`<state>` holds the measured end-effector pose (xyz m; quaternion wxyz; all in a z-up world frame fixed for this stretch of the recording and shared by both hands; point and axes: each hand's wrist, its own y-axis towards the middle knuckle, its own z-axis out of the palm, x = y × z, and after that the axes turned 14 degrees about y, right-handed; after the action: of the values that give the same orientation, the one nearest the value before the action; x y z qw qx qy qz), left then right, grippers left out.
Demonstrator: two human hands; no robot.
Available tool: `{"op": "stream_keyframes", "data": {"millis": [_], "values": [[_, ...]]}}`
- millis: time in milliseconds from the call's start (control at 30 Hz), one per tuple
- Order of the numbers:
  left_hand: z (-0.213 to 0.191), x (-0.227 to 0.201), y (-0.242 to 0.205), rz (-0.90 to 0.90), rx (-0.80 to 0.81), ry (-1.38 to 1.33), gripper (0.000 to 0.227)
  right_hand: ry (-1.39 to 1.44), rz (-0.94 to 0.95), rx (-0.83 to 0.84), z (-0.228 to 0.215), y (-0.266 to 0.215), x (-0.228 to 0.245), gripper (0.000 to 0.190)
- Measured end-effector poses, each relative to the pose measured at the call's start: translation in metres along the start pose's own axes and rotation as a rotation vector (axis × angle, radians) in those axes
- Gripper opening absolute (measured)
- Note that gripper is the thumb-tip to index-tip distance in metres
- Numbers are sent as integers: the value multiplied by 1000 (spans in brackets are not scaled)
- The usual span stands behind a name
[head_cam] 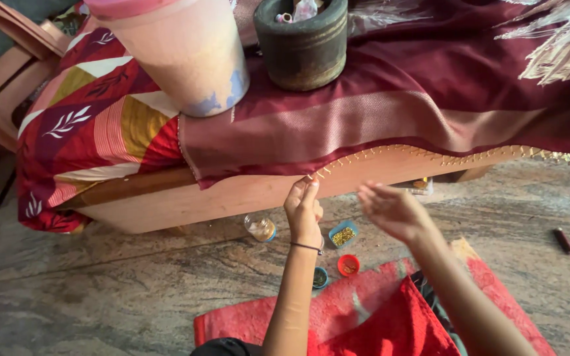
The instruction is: Threading decorative beads and sequins onto the edge of a fabric garment, likely a saree.
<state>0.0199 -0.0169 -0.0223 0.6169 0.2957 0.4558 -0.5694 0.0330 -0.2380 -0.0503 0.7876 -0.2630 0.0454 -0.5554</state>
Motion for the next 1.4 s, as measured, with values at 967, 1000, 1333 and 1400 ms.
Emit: {"op": "stream_keyframes", "data": {"millis": [967,1000,1333,1400], "values": [[-26,8,8,277,12,224,15,-339,-25,230,60,3,-82,9],[-23,6,5,276,11,224,15,-339,-25,230,58,4,-85,9],[-15,6,-2,187,-46,152,14,106,-81,281,64,9,-129,9],[-18,6,-3,199,-52,161,15,150,-91,272,67,9,-132,10]]}}
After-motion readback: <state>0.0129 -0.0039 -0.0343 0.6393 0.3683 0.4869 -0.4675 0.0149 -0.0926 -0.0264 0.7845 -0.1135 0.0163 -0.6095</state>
